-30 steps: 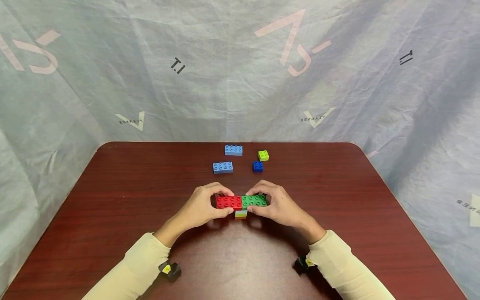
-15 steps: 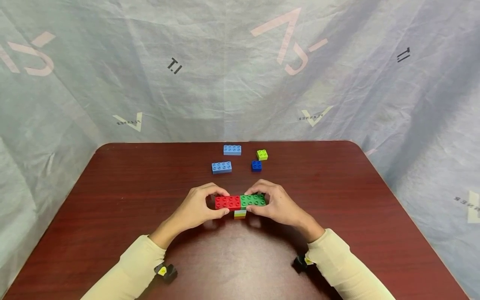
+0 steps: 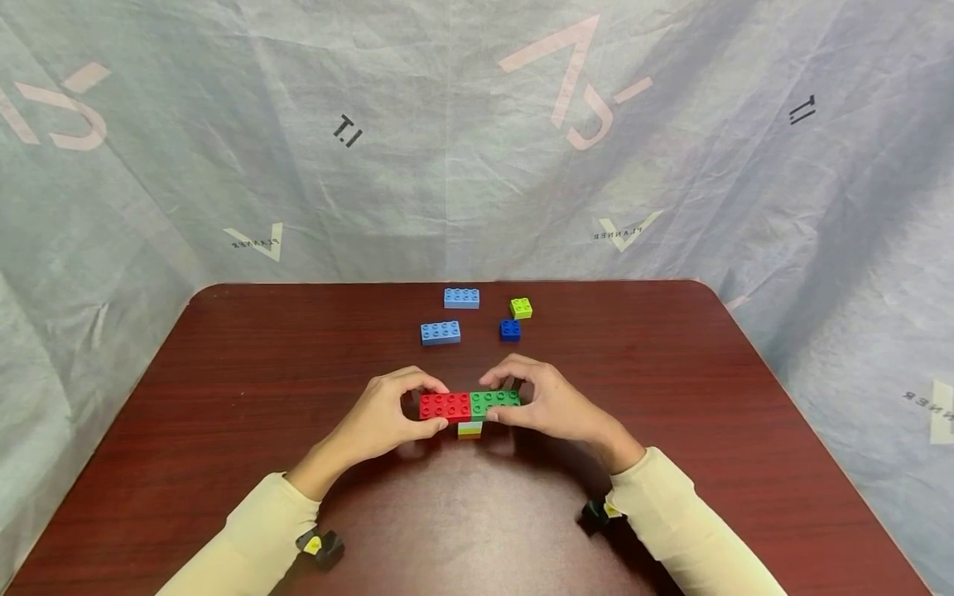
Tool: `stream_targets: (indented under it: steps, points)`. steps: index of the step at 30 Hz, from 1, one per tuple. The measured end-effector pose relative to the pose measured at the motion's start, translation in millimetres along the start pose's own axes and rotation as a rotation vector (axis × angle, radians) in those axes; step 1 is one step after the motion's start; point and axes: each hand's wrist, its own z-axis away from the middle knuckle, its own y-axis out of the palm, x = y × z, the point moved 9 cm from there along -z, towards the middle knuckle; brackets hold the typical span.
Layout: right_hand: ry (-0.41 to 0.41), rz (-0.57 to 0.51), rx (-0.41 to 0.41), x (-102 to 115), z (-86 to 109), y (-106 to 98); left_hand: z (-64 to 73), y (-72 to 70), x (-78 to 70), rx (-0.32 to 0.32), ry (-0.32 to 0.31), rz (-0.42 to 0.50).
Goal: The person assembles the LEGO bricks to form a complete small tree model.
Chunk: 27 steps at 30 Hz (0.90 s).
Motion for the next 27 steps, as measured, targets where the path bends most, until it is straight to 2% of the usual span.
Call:
stream_targets:
  steps: [6,12,21,27]
  points:
    - [-0.020,-0.033,-0.033,0,-18.5,-23,1.3,-0.9,-1.2,0.006,0.013,-0.011]
    - [0.028,-0.081,-0.058,-20,-51.8,-34,4.0,-1.6,-0.6,0.009,0.019,-0.021]
    - [0.114,-0.036,-0.020,-52,-94.5,-26,6.2,-4.0,2.1,0.027,0.009,-0.030]
    - [0.165,-0.011,0.019,-60,-112.8,-15,6.1,-3.5,3.8,0.056,0.001,-0.021]
